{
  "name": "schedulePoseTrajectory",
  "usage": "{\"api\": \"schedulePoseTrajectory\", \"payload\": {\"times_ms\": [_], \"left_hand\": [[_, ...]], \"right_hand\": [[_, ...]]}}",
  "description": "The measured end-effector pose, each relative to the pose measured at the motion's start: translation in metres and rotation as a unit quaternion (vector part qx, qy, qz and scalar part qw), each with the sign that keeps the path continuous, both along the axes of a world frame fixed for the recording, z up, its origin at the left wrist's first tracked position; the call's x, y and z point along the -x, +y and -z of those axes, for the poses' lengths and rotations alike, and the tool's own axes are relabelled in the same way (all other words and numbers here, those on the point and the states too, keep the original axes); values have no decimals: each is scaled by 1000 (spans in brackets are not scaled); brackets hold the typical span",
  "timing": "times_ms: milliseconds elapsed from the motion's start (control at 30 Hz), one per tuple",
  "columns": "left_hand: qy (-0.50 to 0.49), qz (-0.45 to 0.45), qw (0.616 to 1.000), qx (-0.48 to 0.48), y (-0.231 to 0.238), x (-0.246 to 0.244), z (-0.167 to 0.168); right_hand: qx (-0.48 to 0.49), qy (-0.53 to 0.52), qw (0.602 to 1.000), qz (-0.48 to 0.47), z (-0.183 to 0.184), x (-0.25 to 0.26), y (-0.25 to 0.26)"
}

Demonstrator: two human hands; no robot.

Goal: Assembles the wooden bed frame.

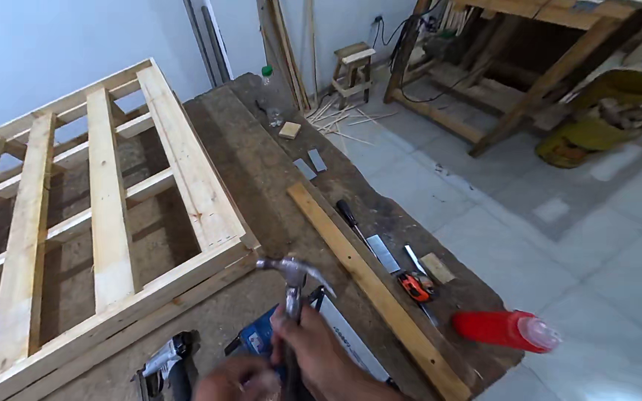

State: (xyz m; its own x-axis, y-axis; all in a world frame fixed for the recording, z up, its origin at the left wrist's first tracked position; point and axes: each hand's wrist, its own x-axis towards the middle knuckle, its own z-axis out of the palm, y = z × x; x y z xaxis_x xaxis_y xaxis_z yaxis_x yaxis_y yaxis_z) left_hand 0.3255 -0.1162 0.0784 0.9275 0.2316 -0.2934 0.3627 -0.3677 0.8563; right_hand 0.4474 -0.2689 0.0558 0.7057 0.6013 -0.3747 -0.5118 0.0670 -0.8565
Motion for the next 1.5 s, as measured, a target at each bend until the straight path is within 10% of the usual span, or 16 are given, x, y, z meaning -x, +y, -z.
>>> {"api": "schedulePoseTrajectory", "payload": {"times_ms": [200,433,1500], "left_hand": [[-8,-117,905,-409,116,-143,-22],[219,-132,879,-402,130,-187,13],[249,-107,877,-396,138,-189,15]], "right_hand": [[95,61,993,30,42,-95,-16],[48,165,984,-41,65,-115,14],[50,201,978,20,79,-99,14]]}}
